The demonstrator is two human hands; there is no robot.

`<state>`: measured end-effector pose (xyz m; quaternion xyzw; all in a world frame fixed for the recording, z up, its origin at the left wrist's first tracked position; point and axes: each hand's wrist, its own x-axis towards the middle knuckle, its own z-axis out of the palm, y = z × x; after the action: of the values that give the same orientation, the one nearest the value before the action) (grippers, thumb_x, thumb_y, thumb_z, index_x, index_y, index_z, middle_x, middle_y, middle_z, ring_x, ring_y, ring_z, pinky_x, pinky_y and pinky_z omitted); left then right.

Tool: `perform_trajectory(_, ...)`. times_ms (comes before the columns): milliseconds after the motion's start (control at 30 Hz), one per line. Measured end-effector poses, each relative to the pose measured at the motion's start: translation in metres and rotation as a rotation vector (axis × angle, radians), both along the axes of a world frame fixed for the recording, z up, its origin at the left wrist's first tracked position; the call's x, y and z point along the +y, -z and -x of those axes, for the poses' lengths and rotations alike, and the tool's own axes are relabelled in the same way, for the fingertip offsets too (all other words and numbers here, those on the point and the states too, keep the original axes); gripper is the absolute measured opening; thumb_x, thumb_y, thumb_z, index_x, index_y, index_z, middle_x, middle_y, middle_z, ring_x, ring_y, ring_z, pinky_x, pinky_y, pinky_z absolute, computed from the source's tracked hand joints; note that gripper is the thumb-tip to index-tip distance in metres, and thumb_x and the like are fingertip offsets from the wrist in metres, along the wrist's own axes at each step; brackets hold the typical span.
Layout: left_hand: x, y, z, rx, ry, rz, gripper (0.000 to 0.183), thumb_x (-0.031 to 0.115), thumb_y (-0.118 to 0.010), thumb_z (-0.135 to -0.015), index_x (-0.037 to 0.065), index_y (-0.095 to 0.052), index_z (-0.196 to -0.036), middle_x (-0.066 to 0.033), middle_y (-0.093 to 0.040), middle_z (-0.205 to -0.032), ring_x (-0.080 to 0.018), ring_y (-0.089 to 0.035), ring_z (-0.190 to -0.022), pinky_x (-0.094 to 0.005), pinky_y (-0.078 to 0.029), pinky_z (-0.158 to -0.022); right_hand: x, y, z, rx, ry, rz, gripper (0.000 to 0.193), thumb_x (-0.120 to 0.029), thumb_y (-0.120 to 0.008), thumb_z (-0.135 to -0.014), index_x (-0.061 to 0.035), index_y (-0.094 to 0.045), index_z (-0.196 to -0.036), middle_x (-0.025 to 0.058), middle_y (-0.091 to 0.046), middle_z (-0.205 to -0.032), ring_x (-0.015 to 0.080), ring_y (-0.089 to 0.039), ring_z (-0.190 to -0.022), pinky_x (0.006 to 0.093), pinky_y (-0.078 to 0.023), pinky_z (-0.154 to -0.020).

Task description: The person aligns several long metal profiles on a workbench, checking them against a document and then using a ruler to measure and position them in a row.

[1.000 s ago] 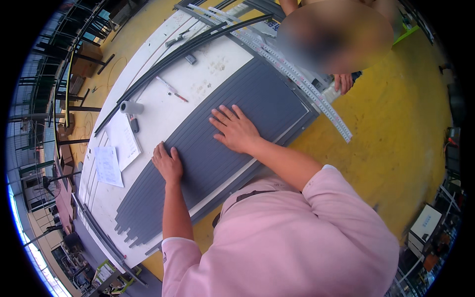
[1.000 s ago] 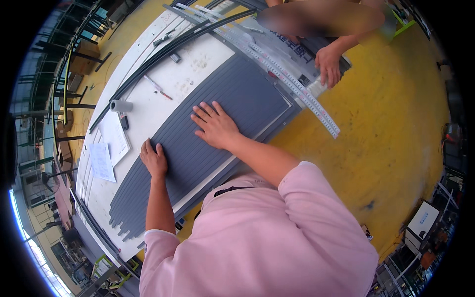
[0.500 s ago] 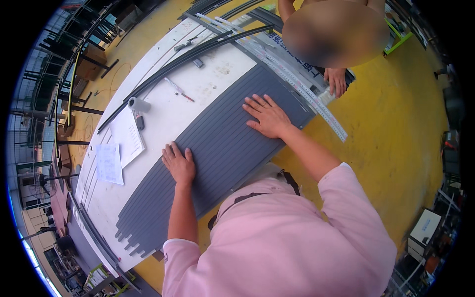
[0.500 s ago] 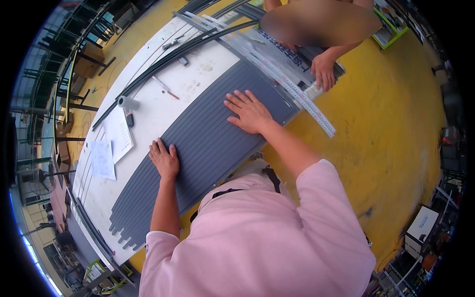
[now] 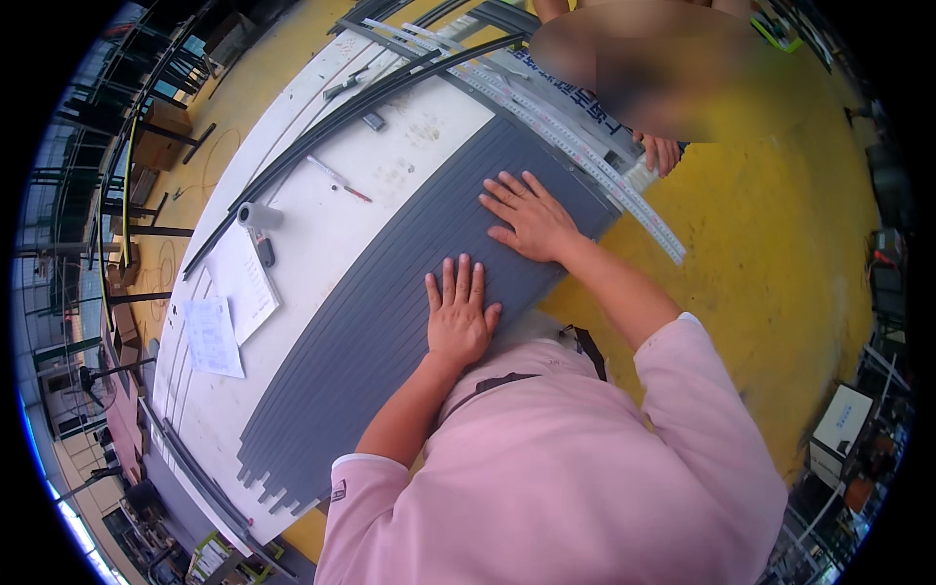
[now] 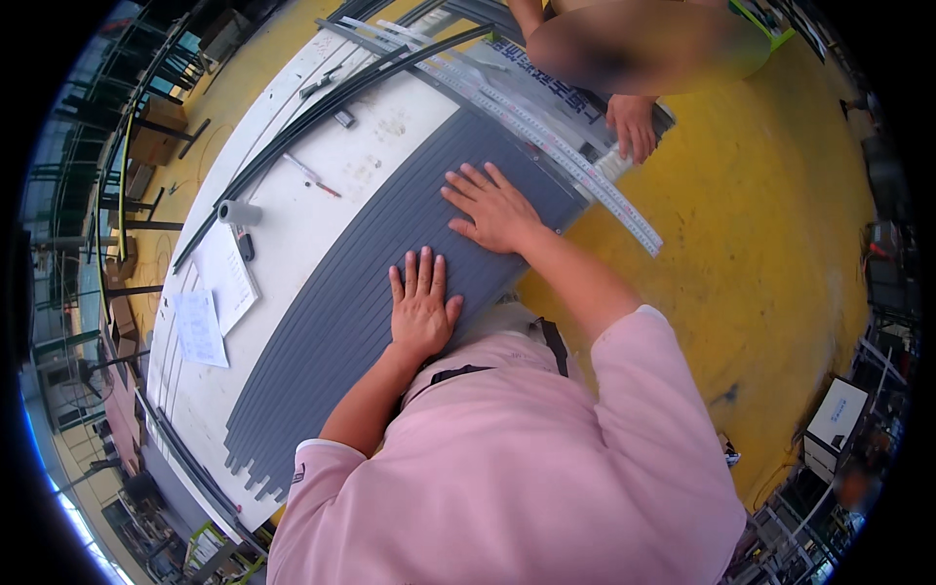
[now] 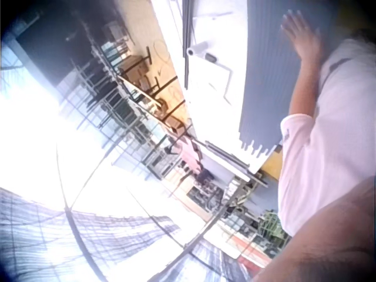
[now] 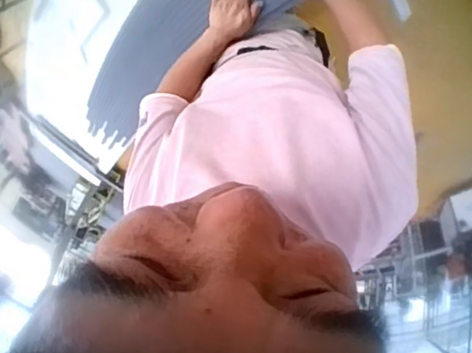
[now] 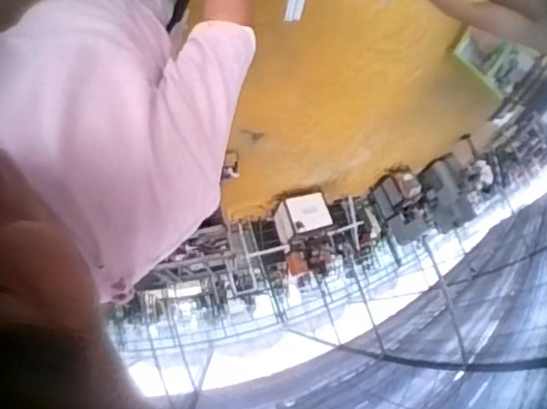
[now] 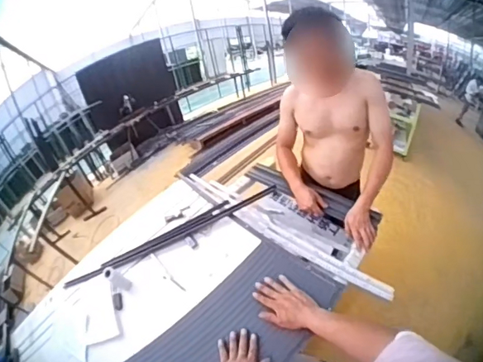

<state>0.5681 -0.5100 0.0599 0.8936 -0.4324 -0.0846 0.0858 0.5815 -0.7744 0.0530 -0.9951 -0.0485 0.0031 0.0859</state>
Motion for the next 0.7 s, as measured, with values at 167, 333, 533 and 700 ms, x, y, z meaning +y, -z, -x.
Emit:
perform_trajectory(167, -0.01, -0.001, -0.004, 0.026, 0.023, -0.035, 0.081, 0.048, -0.052, -0.104, 0.001, -0.03, -0.166, -0.0214, -0.02, -0.175, -0.0428, -0.011, -0.164, -0.0631, -0.002, -0.13, 0.018, -0.002, -0.035, -0.045, 0.069, -0.048, 0.066, -0.055, -0.043, -0.11, -0.0169, -0.042, -0.164, 0.0061, -0.03, -0.175, 0.0271, -0.023, -0.162, 0.0516, -0.013, -0.133)
perform_trajectory(333, -0.007, -0.013, -0.012, 0.1, 0.078, -0.005, 0.078, 0.047, -0.053, -0.104, 0.0, -0.035, -0.164, -0.0239, -0.022, -0.174, -0.0454, -0.014, -0.162, -0.059, -0.006, -0.131, 0.057, -0.017, -0.104, -0.018, -0.043, -0.035, 0.067, -0.056, -0.038, -0.111, -0.0167, -0.039, -0.165, 0.0045, -0.029, -0.175, 0.0242, -0.022, -0.163, 0.0483, -0.013, -0.133)
perform_trajectory(533, 0.038, -0.03, -0.047, 0.075, -0.195, 0.271, 0.064, 0.029, -0.056, -0.107, -0.003, -0.039, -0.16, -0.0259, -0.033, -0.169, -0.044, -0.028, -0.158, -0.0539, -0.019, -0.13, 0.037, -0.001, -0.102, 0.037, -0.002, -0.039, 0.067, -0.055, -0.039, -0.111, -0.0162, -0.036, -0.166, 0.0029, -0.029, -0.175, 0.0216, -0.021, -0.163, 0.0414, -0.014, -0.134)
perform_trajectory(700, 0.107, 0.013, -0.067, -0.074, -0.58, 0.005, 0.074, 0.041, -0.047, -0.11, -0.01, -0.031, -0.161, -0.0295, -0.024, -0.172, -0.0463, -0.017, -0.161, -0.0584, -0.011, -0.13, 0.013, -0.005, -0.099, 0.045, 0.051, -0.06, 0.069, -0.055, -0.038, -0.111, -0.0151, -0.034, -0.167, 0.0032, -0.026, -0.176, 0.0218, -0.018, -0.163, 0.04, -0.012, -0.134)
